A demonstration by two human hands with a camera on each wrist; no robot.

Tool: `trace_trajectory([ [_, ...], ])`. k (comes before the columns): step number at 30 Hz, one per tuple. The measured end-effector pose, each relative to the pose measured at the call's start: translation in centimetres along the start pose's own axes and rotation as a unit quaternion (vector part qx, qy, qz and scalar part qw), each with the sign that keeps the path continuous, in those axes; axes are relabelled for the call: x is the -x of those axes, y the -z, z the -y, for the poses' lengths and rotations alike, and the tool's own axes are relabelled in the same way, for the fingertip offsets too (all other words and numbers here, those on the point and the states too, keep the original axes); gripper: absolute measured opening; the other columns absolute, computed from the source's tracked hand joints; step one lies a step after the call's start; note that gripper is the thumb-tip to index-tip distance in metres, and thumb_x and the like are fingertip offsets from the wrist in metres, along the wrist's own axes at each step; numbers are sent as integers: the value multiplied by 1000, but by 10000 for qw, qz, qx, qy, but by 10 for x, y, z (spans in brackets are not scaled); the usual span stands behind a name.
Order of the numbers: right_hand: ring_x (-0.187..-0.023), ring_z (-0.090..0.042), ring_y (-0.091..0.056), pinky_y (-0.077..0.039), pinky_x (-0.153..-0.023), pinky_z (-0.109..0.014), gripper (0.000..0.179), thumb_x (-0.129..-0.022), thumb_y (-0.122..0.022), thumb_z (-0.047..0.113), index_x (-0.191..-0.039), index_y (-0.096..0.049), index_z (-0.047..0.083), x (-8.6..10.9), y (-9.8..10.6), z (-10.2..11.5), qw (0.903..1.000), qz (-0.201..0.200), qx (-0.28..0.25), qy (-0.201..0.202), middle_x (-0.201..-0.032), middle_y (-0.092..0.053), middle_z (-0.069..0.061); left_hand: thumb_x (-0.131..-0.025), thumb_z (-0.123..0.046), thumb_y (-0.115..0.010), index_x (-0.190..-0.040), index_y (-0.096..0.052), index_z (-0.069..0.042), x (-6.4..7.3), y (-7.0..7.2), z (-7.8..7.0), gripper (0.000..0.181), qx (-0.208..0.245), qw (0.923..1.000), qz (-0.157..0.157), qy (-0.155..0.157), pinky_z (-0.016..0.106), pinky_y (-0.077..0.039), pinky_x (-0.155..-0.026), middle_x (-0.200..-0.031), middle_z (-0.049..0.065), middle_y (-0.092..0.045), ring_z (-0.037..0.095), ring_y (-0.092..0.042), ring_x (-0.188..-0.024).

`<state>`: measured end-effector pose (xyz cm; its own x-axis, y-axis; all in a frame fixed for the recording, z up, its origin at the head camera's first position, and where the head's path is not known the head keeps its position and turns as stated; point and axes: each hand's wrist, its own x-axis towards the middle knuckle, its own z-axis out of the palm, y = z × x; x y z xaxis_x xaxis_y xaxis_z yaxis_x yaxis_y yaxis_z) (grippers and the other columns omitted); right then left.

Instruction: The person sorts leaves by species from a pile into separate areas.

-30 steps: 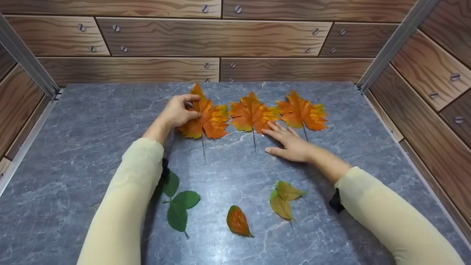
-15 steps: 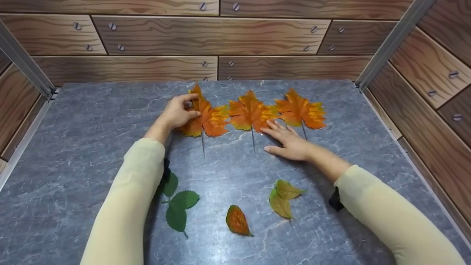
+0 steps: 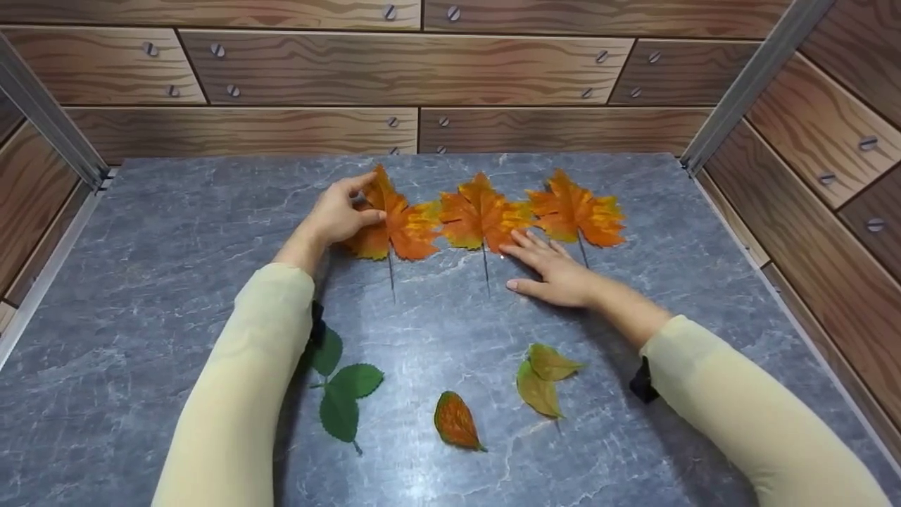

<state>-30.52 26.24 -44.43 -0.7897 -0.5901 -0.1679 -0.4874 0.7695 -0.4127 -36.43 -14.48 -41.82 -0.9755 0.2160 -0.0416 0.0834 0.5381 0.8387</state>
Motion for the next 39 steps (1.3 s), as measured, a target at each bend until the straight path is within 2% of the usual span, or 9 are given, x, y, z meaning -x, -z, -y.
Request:
trace_trajectory([
  [5, -164, -32, 2, 3, -127, -64, 75, -109, -53, 56, -171, -26, 23, -1, -1, 0, 10000, 10, -10, 15, -179, -3, -7, -102, -15, -74, -167, -37, -15, 4, 6, -3, 74, 33, 9999, 60, -136, 48, -42, -118, -169, 15, -34, 39, -43, -149],
  [12, -164, -32, 1, 3, -127, -63, 76, -109, -53, 56, -171, -27, 22, -1, -1, -2, 10000, -17, -19, 51, -178, -4, -9, -102, -22, -75, -165, -42, -19, 11, 14, -9, 71, -410, 9991, -1, -112, 54, -33, -123, -170, 11, -35, 36, -33, -155],
  [14, -164, -31, 2, 3, -127, -63, 76, -109, -53, 56, -171, -26, 22, -1, -1, -2, 10000, 11, -34, 28, -178, -4, -8, -102, -23, -75, -165, -42, -20, 14, 17, -11, 71, -417, 9991, 20, -66, 54, -34, -123, -170, 10, -36, 35, -34, -155],
  [20, -164, -30, 3, 4, -127, -63, 75, -109, -53, 56, -171, -25, 23, -2, 0, -1, 10000, 60, -46, -34, -179, -3, -7, -102, -25, -75, -165, -43, -23, 28, 28, -16, 70, -30, 9999, 131, -9, 51, -43, -116, -165, 9, -43, 32, -40, -151],
  [25, -164, -31, 2, 4, -127, -63, 75, -109, -53, 56, -171, -26, 23, -2, 1, -1, 10000, 59, -26, -32, -179, -3, -7, -102, -23, -75, -163, -47, -19, 43, 39, -20, 67, 326, 9988, 246, -278, 50, -48, -112, -160, 11, -50, 33, -49, -144],
  [32, -164, -32, 1, 3, -127, -64, 76, -109, -53, 56, -171, -26, 21, -2, 1, -2, 10000, 21, -9, 35, -178, -4, -9, -102, -20, -76, -154, -58, -13, 79, 52, -22, 56, 447, 9969, 446, -480, 43, -54, -105, -149, 13, -60, 30, -60, -131],
  [39, -164, -33, 1, 3, -126, -65, 76, -109, -54, 54, -171, -26, 20, -1, 1, -3, 10000, 8, -33, 47, -178, -4, -10, -97, -20, -81, -146, -65, -10, 134, 61, -7, 53, 186, 9946, 745, -701, 31, -58, -93, -137, 11, -68, 27, -65, -120],
])
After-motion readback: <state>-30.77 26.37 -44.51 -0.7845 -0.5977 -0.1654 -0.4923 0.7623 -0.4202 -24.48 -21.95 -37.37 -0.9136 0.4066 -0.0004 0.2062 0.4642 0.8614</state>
